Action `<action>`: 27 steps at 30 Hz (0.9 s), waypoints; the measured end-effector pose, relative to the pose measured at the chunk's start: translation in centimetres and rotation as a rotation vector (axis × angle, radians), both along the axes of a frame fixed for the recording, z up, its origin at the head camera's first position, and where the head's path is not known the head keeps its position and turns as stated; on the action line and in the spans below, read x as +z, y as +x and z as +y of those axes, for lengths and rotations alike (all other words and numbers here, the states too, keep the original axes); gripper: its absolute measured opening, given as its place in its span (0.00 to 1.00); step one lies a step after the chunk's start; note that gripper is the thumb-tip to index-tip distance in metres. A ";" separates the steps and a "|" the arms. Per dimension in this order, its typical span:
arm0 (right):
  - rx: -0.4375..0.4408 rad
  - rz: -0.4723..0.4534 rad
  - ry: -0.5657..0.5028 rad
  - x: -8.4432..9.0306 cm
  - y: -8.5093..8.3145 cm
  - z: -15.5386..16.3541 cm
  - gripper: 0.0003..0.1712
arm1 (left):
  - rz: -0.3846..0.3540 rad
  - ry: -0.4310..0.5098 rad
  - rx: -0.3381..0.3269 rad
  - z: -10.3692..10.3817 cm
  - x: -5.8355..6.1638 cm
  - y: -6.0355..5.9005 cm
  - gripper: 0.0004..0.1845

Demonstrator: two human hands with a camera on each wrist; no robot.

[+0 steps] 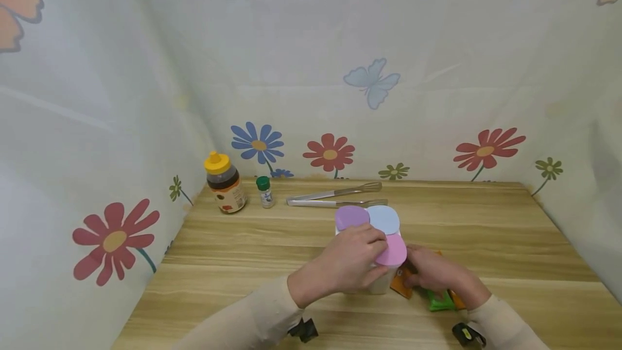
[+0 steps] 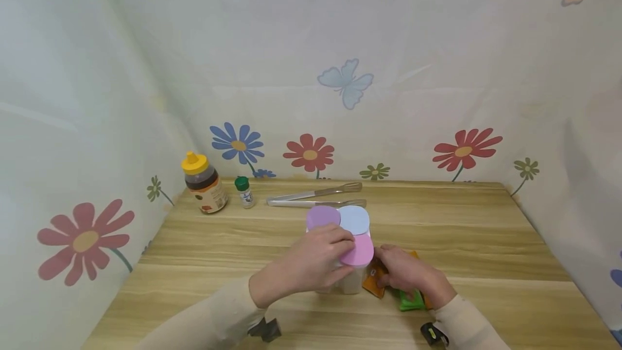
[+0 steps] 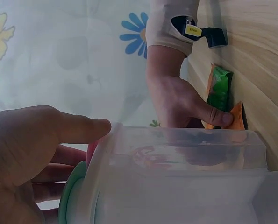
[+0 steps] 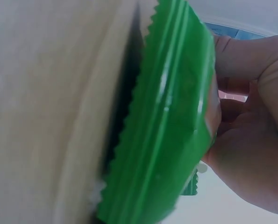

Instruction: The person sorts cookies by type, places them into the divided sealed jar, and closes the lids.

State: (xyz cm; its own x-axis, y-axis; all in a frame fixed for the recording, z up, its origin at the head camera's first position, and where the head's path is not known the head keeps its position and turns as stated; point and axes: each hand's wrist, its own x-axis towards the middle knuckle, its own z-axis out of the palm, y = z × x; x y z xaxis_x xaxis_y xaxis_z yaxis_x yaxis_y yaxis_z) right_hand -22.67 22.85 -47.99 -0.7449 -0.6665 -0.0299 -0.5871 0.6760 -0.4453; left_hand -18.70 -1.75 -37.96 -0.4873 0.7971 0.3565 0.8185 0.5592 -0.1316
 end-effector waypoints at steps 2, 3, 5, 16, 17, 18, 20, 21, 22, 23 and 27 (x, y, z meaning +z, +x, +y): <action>-0.004 -0.011 -0.005 0.1 0.0 0.0 0.27 | 0.004 -0.001 0.002 0.0 0.1 0.0 0.19; -0.004 -0.015 -0.009 0.2 0.0 0.0 0.28 | 0.007 -0.001 0.002 0.1 0.1 0.0 0.19; -0.003 -0.018 -0.016 0.2 0.0 -0.1 0.27 | 0.011 0.001 0.000 0.1 0.1 -0.1 0.18; -0.002 0.010 -0.038 0.1 -0.2 0.1 0.26 | 0.055 -0.009 0.012 0.4 0.4 0.0 0.14; 0.000 0.011 -0.040 0.1 -0.2 0.1 0.26 | 0.057 -0.003 0.013 0.4 0.4 0.0 0.13; -0.002 0.013 -0.040 0.0 -0.2 0.2 0.25 | 0.058 0.004 0.013 0.4 0.4 0.0 0.13; -0.004 0.015 -0.042 0.0 -0.2 0.3 0.25 | 0.060 0.012 0.016 0.5 0.4 0.0 0.12; -0.005 0.014 -0.046 0.0 -0.1 0.3 0.25 | 0.062 0.014 0.018 0.5 0.3 0.0 0.12; -0.005 0.015 -0.050 0.0 -0.1 0.3 0.25 | 0.067 0.012 0.021 0.5 0.3 0.0 0.11; -0.005 0.013 -0.055 0.0 -0.1 0.4 0.25 | 0.070 0.011 0.022 0.5 0.3 0.0 0.11; -0.003 0.011 -0.075 0.0 -0.1 0.6 0.26 | 0.091 0.007 0.020 0.5 0.2 -0.1 0.11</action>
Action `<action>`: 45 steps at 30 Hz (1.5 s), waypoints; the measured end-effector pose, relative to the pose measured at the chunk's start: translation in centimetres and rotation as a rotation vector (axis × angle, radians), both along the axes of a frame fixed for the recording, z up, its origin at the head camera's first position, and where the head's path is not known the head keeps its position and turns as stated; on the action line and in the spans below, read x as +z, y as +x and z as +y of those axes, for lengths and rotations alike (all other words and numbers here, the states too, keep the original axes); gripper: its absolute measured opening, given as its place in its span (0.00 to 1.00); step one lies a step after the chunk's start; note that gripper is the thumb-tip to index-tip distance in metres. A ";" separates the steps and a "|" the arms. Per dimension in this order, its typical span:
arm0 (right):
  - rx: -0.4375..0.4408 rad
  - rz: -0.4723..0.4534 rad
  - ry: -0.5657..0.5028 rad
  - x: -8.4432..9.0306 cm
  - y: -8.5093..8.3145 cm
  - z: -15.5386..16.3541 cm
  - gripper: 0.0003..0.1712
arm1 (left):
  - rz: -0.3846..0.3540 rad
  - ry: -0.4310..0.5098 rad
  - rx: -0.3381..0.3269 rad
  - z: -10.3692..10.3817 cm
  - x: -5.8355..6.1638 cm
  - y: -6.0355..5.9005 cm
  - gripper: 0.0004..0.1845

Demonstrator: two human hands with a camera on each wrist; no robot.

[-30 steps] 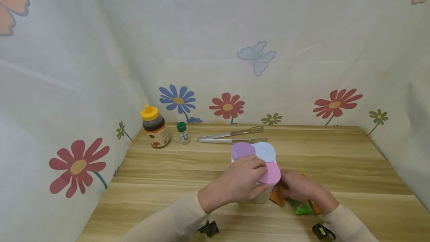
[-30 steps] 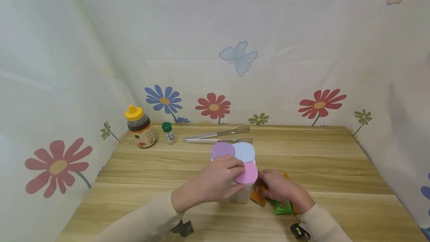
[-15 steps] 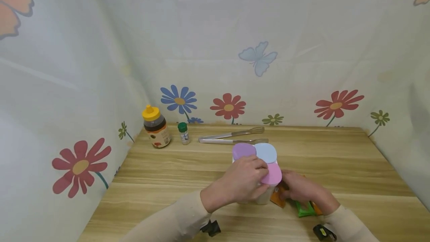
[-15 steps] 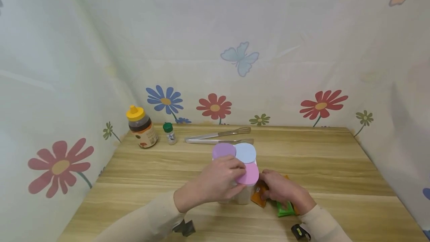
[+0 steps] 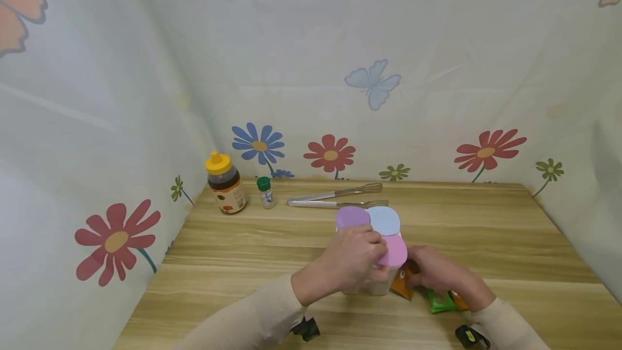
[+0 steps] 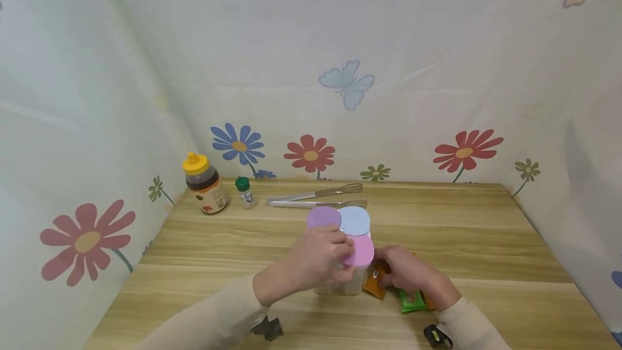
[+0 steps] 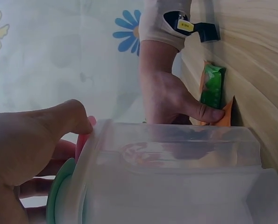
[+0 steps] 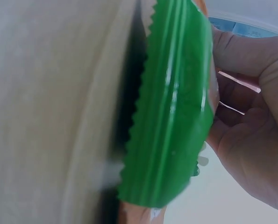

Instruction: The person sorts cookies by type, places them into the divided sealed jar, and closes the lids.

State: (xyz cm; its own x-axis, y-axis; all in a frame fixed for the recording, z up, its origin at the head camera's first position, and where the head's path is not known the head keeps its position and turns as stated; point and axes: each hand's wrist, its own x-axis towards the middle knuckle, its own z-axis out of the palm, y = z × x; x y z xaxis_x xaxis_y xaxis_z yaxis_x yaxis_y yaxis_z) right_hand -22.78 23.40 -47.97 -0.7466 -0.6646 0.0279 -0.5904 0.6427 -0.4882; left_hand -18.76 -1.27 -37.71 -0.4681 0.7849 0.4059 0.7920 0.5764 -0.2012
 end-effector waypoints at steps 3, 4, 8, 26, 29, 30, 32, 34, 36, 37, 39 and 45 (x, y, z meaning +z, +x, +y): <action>0.001 0.005 -0.003 0.0 0.0 0.2 0.27 | 0.025 0.005 -0.011 0.0 -0.1 0.0 0.11; -0.001 0.009 -0.004 0.0 0.0 0.2 0.27 | 0.034 0.007 -0.013 0.0 -0.1 0.0 0.11; 0.004 0.013 -0.017 -0.2 -0.1 0.5 0.26 | 0.049 0.012 -0.016 0.2 -0.2 0.0 0.10; 0.012 -0.105 -0.177 1.0 0.3 2.3 0.06 | -0.069 0.183 -0.044 -0.4 -0.4 -0.7 0.08; 0.001 -0.106 -0.176 1.3 0.5 2.4 0.06 | -0.112 0.219 -0.046 -0.6 -0.3 -1.0 0.08; 0.000 -0.105 -0.185 1.3 0.5 2.5 0.06 | -0.123 0.231 -0.049 -0.6 -0.3 -1.0 0.08; -0.003 -0.101 -0.204 1.4 0.6 2.6 0.06 | -0.148 0.251 -0.054 -0.7 -0.1 -1.2 0.08; -0.003 -0.085 -0.222 1.6 0.8 2.7 0.06 | -0.167 0.258 -0.059 -0.8 0.1 -1.3 0.08; -0.014 -0.074 -0.236 1.9 0.9 2.9 0.06 | -0.182 0.260 -0.068 -0.8 0.2 -1.4 0.08; -0.021 -0.068 -0.239 2.0 0.9 3.0 0.06 | -0.192 0.262 -0.071 -0.9 0.3 -1.4 0.08; -0.033 -0.052 -0.244 2.4 1.1 3.1 0.06 | -0.212 0.265 -0.081 -0.9 0.4 -1.5 0.08; -0.046 0.020 -0.270 3.7 1.4 3.3 0.06 | -0.304 0.282 -0.090 -1.1 0.7 -1.7 0.07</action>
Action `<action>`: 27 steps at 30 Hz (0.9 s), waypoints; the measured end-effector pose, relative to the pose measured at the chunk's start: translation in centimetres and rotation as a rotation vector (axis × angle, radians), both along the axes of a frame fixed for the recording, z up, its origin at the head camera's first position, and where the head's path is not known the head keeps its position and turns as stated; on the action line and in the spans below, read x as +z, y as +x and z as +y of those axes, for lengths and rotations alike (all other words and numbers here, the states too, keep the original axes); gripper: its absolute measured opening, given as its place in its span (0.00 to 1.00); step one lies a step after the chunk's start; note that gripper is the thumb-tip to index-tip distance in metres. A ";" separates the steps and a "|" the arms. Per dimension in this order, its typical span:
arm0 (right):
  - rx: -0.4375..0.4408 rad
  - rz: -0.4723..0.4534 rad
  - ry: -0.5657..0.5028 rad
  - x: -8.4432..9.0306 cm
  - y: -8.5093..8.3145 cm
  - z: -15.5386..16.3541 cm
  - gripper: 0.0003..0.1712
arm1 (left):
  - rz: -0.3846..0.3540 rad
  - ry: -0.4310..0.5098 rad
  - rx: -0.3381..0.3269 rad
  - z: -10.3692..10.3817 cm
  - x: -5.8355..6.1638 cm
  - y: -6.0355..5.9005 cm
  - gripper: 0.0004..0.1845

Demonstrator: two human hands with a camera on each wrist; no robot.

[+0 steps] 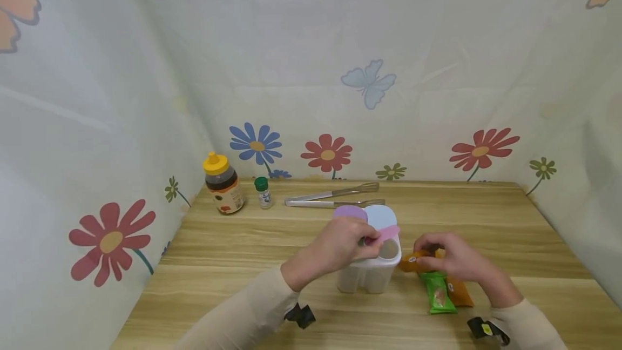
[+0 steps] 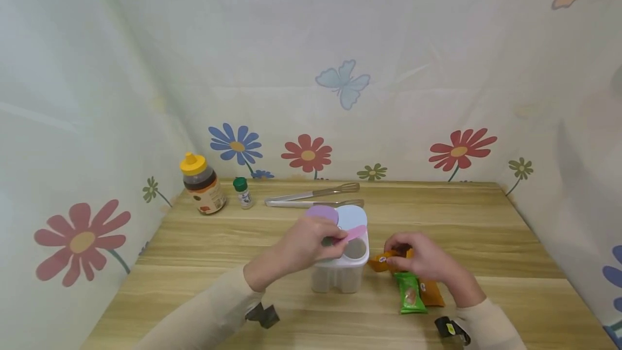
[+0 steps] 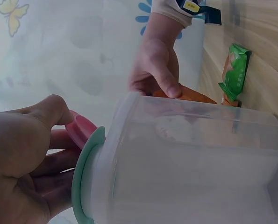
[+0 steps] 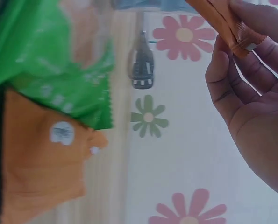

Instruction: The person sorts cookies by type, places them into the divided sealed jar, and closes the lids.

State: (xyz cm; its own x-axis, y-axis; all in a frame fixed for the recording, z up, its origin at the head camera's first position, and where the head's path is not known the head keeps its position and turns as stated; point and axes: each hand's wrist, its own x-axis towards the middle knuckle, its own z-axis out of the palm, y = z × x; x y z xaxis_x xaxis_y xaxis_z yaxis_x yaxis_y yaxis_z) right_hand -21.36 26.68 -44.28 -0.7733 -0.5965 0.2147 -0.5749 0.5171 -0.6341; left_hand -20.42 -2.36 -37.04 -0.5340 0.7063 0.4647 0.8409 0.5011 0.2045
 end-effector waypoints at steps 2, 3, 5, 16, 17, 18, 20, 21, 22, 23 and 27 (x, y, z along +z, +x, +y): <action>-0.005 0.033 -0.019 0.4 0.1 0.1 0.08 | -0.029 0.014 0.003 -0.2 0.1 0.0 0.07; -0.008 0.051 -0.027 0.7 0.2 0.1 0.09 | -0.044 0.027 0.004 -0.2 0.1 -0.1 0.07; -0.014 0.088 -0.045 1.2 0.4 0.2 0.10 | -0.070 0.051 0.007 -0.4 0.0 -0.1 0.06; 0.038 0.270 -0.142 4.7 1.2 0.2 0.20 | -0.115 0.140 -0.003 -0.8 -0.3 -0.7 0.07; 0.042 0.277 -0.148 5.0 1.3 0.2 0.21 | -0.117 0.142 -0.001 -0.8 -0.3 -0.7 0.07; 0.046 0.281 -0.154 5.2 1.3 0.2 0.22 | -0.121 0.144 -0.001 -0.8 -0.3 -0.8 0.08; 0.053 0.285 -0.165 5.5 1.4 0.1 0.24 | -0.124 0.145 0.002 -0.8 -0.4 -0.8 0.08; 0.060 0.289 -0.171 5.7 1.4 0.0 0.24 | -0.124 0.145 0.004 -0.8 -0.4 -0.8 0.09; 0.067 0.287 -0.178 5.8 1.4 -0.1 0.24 | -0.124 0.146 0.005 -0.9 -0.5 -0.9 0.09; 0.071 0.287 -0.184 5.9 1.5 -0.2 0.24 | -0.123 0.147 0.003 -0.9 -0.5 -0.9 0.09; 0.082 0.301 -0.210 6.2 1.7 -0.9 0.23 | -0.117 0.158 -0.009 -0.9 -0.6 -0.9 0.08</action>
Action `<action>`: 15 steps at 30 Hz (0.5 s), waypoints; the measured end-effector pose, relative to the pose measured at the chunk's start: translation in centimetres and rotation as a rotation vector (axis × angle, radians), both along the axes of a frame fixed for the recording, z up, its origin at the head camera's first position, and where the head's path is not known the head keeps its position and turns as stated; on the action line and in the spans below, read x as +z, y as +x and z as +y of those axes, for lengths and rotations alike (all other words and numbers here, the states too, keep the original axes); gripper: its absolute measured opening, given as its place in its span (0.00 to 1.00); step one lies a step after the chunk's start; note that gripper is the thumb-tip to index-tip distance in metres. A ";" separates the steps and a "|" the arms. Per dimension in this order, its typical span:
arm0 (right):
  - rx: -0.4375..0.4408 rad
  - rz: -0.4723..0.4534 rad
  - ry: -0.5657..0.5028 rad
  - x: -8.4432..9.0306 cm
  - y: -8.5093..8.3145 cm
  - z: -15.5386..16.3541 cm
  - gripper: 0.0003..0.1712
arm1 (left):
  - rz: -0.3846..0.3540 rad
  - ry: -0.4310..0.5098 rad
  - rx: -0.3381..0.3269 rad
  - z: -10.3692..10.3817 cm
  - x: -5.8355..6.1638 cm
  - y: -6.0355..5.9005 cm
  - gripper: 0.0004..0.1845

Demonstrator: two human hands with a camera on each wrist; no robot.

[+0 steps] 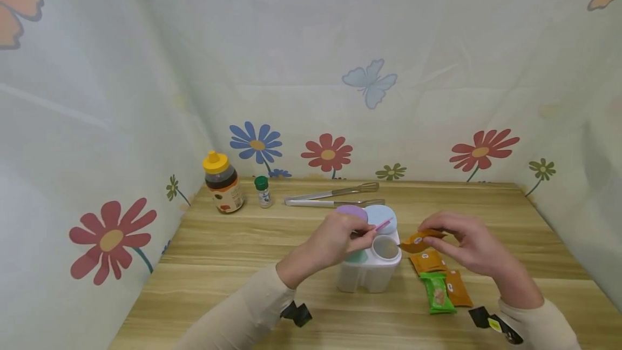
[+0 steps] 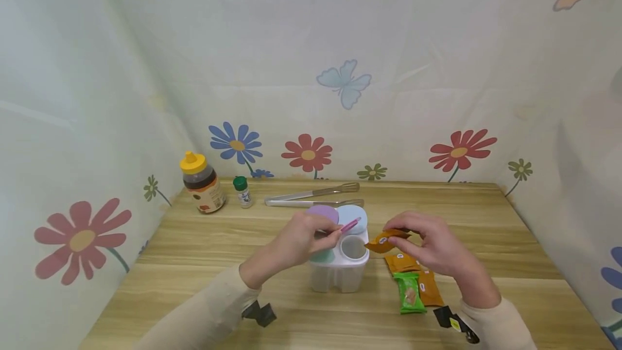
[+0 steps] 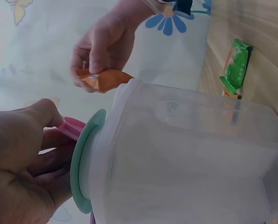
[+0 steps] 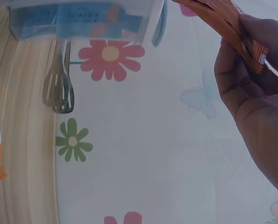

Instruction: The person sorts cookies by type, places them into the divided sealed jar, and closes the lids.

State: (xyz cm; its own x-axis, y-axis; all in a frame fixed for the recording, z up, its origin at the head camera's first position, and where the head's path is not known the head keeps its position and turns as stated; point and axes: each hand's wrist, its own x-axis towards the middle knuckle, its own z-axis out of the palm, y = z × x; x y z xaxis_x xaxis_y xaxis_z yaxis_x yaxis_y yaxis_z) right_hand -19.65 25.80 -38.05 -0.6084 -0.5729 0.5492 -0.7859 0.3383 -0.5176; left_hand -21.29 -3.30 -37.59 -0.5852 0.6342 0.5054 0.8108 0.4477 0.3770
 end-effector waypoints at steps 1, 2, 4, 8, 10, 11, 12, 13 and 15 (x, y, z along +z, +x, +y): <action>0.000 0.001 -0.010 0.1 0.1 -0.2 0.23 | 0.001 0.001 -0.002 0.0 0.0 0.0 0.07; -0.001 0.001 -0.021 0.2 0.1 -0.4 0.23 | -0.001 0.004 -0.005 0.1 0.1 0.0 0.07; -0.004 -0.002 -0.048 0.4 0.2 -0.8 0.23 | -0.008 0.006 -0.009 0.1 0.1 0.0 0.07; 0.028 -0.016 -0.151 0.4 0.2 -1.7 0.25 | -0.019 0.010 -0.012 0.0 0.0 0.0 0.07; 0.062 -0.007 -0.202 0.4 0.1 -2.3 0.26 | -0.018 0.012 -0.012 0.0 0.0 0.0 0.08; 0.083 -0.001 -0.227 0.3 0.0 -2.5 0.26 | -0.016 0.013 -0.011 0.0 0.0 0.0 0.08; 0.103 0.004 -0.247 0.2 -0.1 -2.8 0.25 | -0.015 0.012 -0.010 0.0 0.0 0.0 0.09; 0.123 0.014 -0.261 0.2 -0.2 -3.0 0.25 | -0.016 0.011 -0.010 0.0 0.1 0.0 0.09; 0.133 0.024 -0.264 -0.1 -0.4 -3.4 0.23 | -0.017 0.010 -0.012 0.0 0.2 0.0 0.09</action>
State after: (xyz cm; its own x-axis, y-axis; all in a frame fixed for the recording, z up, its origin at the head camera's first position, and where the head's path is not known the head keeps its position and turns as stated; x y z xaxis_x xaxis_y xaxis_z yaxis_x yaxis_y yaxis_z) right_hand -20.02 22.43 -38.12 -0.5226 -0.4824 0.7030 -0.8273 0.0875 -0.5549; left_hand -21.31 -3.26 -37.43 -0.5861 0.6361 0.5020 0.8096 0.4341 0.3952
